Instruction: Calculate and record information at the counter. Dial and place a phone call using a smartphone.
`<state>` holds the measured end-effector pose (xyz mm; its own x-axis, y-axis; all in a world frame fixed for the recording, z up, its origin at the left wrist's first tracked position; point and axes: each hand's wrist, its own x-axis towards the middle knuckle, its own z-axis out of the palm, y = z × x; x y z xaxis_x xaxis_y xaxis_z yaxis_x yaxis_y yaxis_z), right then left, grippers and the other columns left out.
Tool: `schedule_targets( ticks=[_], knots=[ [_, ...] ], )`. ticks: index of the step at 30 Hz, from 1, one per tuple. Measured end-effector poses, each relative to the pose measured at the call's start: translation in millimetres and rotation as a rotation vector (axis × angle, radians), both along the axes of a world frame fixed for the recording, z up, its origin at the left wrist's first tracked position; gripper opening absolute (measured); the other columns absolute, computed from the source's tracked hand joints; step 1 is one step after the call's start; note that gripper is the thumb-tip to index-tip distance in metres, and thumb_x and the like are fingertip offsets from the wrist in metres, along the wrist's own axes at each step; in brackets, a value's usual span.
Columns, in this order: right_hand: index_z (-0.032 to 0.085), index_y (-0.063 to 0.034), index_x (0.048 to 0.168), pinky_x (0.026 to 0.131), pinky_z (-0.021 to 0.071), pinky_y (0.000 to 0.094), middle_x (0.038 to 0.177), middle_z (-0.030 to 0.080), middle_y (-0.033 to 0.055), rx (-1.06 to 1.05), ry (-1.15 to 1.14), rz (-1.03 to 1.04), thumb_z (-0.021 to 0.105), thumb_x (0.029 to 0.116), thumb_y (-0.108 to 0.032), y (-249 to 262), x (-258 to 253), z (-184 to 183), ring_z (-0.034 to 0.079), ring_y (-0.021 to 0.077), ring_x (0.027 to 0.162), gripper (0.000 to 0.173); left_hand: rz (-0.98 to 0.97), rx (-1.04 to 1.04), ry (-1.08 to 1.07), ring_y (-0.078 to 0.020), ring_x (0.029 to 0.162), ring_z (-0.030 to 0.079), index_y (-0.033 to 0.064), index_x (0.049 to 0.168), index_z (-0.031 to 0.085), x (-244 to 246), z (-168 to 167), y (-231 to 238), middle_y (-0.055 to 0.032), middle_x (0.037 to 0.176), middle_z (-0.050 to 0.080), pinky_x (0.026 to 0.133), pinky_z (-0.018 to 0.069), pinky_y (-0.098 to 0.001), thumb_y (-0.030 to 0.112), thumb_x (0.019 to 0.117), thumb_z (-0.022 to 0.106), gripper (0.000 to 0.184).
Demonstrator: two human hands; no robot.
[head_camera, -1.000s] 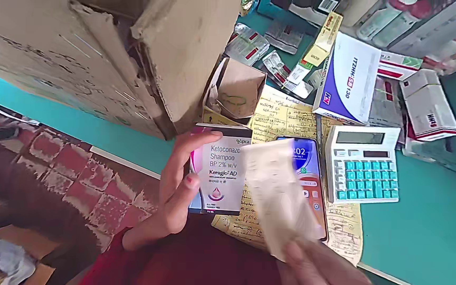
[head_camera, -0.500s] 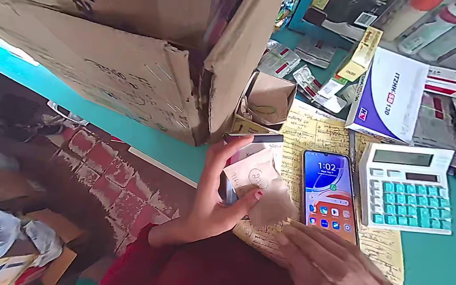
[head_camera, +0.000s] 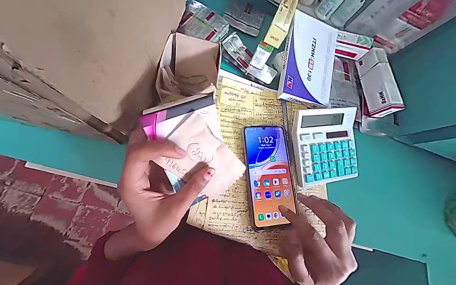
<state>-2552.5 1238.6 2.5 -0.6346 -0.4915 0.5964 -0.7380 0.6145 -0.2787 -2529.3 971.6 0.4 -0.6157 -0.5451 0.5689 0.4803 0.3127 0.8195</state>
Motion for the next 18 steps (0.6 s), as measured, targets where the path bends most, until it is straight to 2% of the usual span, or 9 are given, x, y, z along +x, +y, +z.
schedule_targets(
  ticks=[2,5,10,14,18],
  knots=[
    [0.069,-0.0254,0.113,0.113,0.0311,0.0410,0.128,0.062,-0.0005,0.018,-0.010,0.023,0.036,0.1057,-0.040,-3,5,-1,0.051,0.0175,0.129,0.037,0.013,-0.040,0.024,0.0046,0.114,0.058,0.0276,0.114,0.063,-7,2,4,0.0178,0.124,0.059,0.094,0.0522,-0.0146,0.017,0.0798,0.083,0.041],
    [0.068,-0.0268,0.113,0.114,0.0287,0.0430,0.130,0.060,-0.0013,0.028,0.005,0.078,0.037,0.1045,-0.038,-5,7,-3,0.050,0.0180,0.130,0.033,0.022,-0.070,0.010,0.0032,0.114,0.058,0.0257,0.114,0.061,-11,1,5,0.0165,0.123,0.058,0.094,0.0532,-0.0162,0.017,0.0793,0.084,0.042],
    [0.068,-0.0264,0.108,0.113,0.0271,0.0462,0.128,0.061,-0.0001,0.059,0.029,0.091,0.040,0.1046,-0.040,-8,7,-6,0.051,0.0200,0.128,0.031,0.039,-0.095,0.007,0.0045,0.114,0.057,0.0283,0.117,0.060,-7,-3,3,0.0199,0.121,0.059,0.095,0.0520,-0.0157,0.021,0.0789,0.084,0.046],
    [0.065,-0.0246,0.113,0.115,0.0292,0.0434,0.128,0.060,-0.0008,0.020,0.004,0.058,0.039,0.1056,-0.047,-7,3,1,0.051,0.0170,0.129,0.035,0.029,-0.076,0.011,0.0053,0.118,0.055,0.0287,0.118,0.059,-7,-5,4,0.0175,0.127,0.055,0.096,0.0502,-0.0140,0.021,0.0799,0.084,0.046],
    [0.064,-0.0229,0.118,0.115,0.0264,0.0421,0.130,0.058,0.0021,0.033,-0.012,0.055,0.038,0.1060,-0.050,-7,-3,4,0.049,0.0173,0.131,0.039,0.038,-0.098,-0.024,0.0065,0.115,0.054,0.0274,0.120,0.057,-5,-5,4,0.0133,0.129,0.052,0.093,0.0502,-0.0125,0.026,0.0813,0.084,0.047]
  ],
)
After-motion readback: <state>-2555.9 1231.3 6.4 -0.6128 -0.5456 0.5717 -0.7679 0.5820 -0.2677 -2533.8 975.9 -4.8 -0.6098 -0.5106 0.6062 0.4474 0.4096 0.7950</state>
